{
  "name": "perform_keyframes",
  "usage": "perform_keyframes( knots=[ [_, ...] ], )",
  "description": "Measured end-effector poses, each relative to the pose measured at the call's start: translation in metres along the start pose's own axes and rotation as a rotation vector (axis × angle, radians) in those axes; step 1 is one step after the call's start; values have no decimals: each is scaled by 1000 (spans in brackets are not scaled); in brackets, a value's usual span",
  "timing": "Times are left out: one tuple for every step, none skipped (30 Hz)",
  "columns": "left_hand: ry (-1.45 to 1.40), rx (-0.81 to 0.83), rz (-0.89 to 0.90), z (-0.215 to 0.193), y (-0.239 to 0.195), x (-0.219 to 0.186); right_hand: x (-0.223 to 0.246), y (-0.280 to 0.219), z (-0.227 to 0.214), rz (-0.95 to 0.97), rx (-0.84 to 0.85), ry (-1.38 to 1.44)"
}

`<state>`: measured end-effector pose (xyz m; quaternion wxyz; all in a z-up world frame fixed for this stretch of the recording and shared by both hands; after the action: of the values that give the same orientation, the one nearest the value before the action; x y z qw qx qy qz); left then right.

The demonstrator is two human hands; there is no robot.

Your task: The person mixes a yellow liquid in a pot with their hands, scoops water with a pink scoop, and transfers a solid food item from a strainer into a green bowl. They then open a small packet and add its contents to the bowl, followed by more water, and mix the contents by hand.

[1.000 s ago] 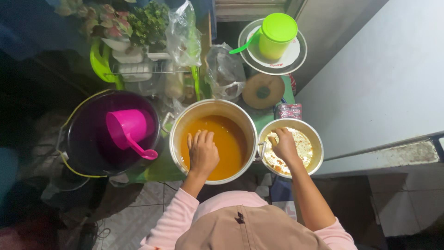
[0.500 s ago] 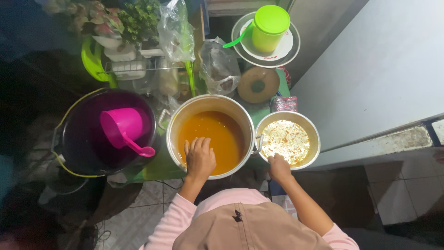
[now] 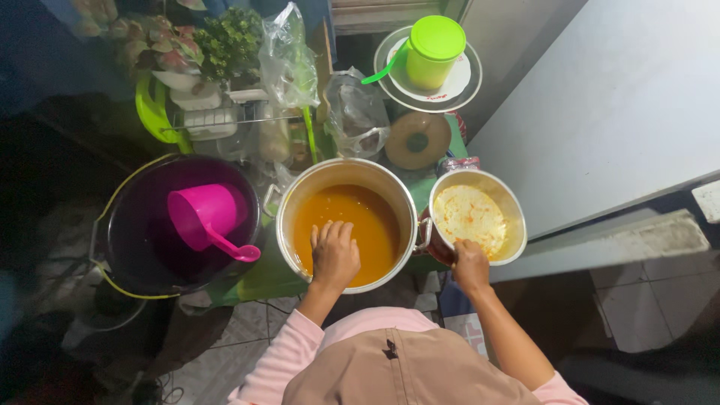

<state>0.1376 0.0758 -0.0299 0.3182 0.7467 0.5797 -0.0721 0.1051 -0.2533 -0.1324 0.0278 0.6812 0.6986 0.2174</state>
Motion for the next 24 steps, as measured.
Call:
perform_keyframes(
  knots=[
    [-11,-3,6,1,0,0,5,4,-11,-3,-28,7],
    [-76,14,-13,3,0,3,11,9,-20,-4,-24,2],
    [-141,31,-33,7,1,5,15,13,-30,-6,-19,-4],
    [-207,49,-53,11,2,8,21,19,-41,-8,-14,-10],
    [-284,52,-87,16,2,11,29,24,-52,-20,-22,-24],
    [-360,56,-122,22,4,14,37,30,-62,-32,-29,-38],
    [-437,58,-156,28,7,15,46,36,-73,-46,-38,-51],
    [-538,74,-209,37,11,16,57,42,-85,-70,-61,-37],
    [-638,90,-262,46,17,15,69,47,-96,-95,-85,-22],
    [-738,106,-314,54,21,12,80,52,-106,-120,-109,-7],
    [-861,162,-404,64,24,10,92,56,-113,-154,-121,6],
    [-982,218,-495,75,27,6,103,60,-119,-188,-133,18],
    [-1103,276,-586,83,29,2,114,63,-125,-221,-145,30],
    [-1137,322,-670,89,30,0,124,64,-129,-247,-138,60],
    [-1170,364,-754,94,32,0,134,65,-131,-277,-132,92],
    [-1201,405,-839,98,30,-2,142,66,-134,-308,-127,123],
    [-1227,404,-881,100,31,-2,149,67,-135,-324,-114,119],
    [-1254,402,-924,104,31,-2,155,68,-136,-340,-101,116],
    [-1279,400,-967,110,30,-1,160,67,-135,-355,-87,112],
    [-1366,394,-963,118,30,-4,164,68,-135,-365,-76,121],
    [-1454,390,-957,126,29,-7,166,67,-134,-372,-64,127],
    [-1541,386,-951,136,29,-8,168,66,-133,-379,-52,134],
    [-1552,345,-966,145,29,-3,168,64,-134,-385,-90,107],
    [-1562,303,-980,153,29,4,166,63,-136,-391,-127,80]
  ],
)
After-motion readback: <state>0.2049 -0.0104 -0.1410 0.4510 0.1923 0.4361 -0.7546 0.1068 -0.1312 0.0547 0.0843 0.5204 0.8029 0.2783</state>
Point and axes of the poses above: each hand's wrist, its own y-axis towards the middle knuckle, its own z-axis out of the palm, x = y × z, the point moved 8 cm from there along y, towards the middle knuckle, and after that the axes turned 3 degrees about -x, right-handed, at the moved point
